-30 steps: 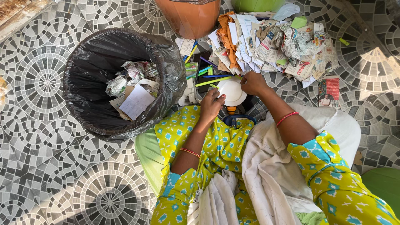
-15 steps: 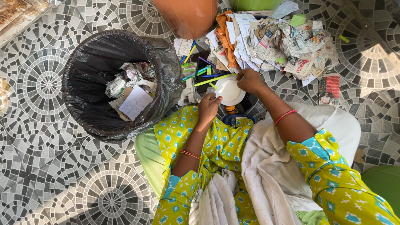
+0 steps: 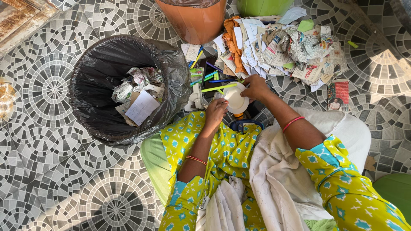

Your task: The person sits on a mosaic-tiled floor and sorts through a pile of paper waste, including newspapers, cardboard, and plastic items. They pick up individual pieces, fold or crumple them, and place them into a black trash bag. The person handles items one at a time, occasionally separating different types of waste.

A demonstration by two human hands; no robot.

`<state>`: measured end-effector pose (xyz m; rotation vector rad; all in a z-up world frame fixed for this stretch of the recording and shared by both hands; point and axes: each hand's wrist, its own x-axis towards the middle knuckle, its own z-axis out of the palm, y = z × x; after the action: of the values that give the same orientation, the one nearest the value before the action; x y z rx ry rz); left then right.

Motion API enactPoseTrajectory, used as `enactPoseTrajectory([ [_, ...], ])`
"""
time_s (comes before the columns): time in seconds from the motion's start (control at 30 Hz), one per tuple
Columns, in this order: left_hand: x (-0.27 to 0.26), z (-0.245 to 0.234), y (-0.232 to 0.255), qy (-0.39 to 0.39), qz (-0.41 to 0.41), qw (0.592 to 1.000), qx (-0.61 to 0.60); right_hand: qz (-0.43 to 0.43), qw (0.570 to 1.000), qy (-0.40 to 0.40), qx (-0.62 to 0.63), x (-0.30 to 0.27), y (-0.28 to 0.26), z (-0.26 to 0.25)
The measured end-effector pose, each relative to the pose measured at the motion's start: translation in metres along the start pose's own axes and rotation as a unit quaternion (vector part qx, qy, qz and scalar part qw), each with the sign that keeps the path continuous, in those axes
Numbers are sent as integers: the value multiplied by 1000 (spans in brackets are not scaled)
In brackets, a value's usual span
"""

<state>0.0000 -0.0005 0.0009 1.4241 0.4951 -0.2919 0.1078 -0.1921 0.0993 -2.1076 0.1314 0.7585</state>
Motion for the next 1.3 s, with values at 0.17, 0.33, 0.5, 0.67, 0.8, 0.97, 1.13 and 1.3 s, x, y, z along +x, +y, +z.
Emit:
enactPoseTrajectory([
  [0.17, 6, -2, -6, -10, 8, 999, -30, -38, 999, -16, 4, -15, -16, -15],
  [0.33, 13, -4, -12, -28, 12, 998, -47, -31, 999, 18, -13, -35, -33, -41],
  [0.5, 7, -2, -2, -28, 59, 997, -47, -78, 996, 39, 34, -51, -34, -72],
  [0.67, -2, 10, 43, -21, 137, 989, -47, -112, 988, 41, 103, -65, -38, -101],
  [0.8, -2, 40, 94, -18, 164, 985, -47, -169, 966, 42, 190, -79, -42, -131],
  [0.97, -2, 94, 177, 0, 321, 946, 35, -318, 867, 145, 356, -95, -41, -172],
  [1.13, 7, 147, 269, 84, 563, 760, 314, -377, 763, 249, 463, -100, -33, -194],
  [1.3, 51, 198, 332, 134, 588, 652, 459, -399, 708, 316, 490, -89, -21, -205],
])
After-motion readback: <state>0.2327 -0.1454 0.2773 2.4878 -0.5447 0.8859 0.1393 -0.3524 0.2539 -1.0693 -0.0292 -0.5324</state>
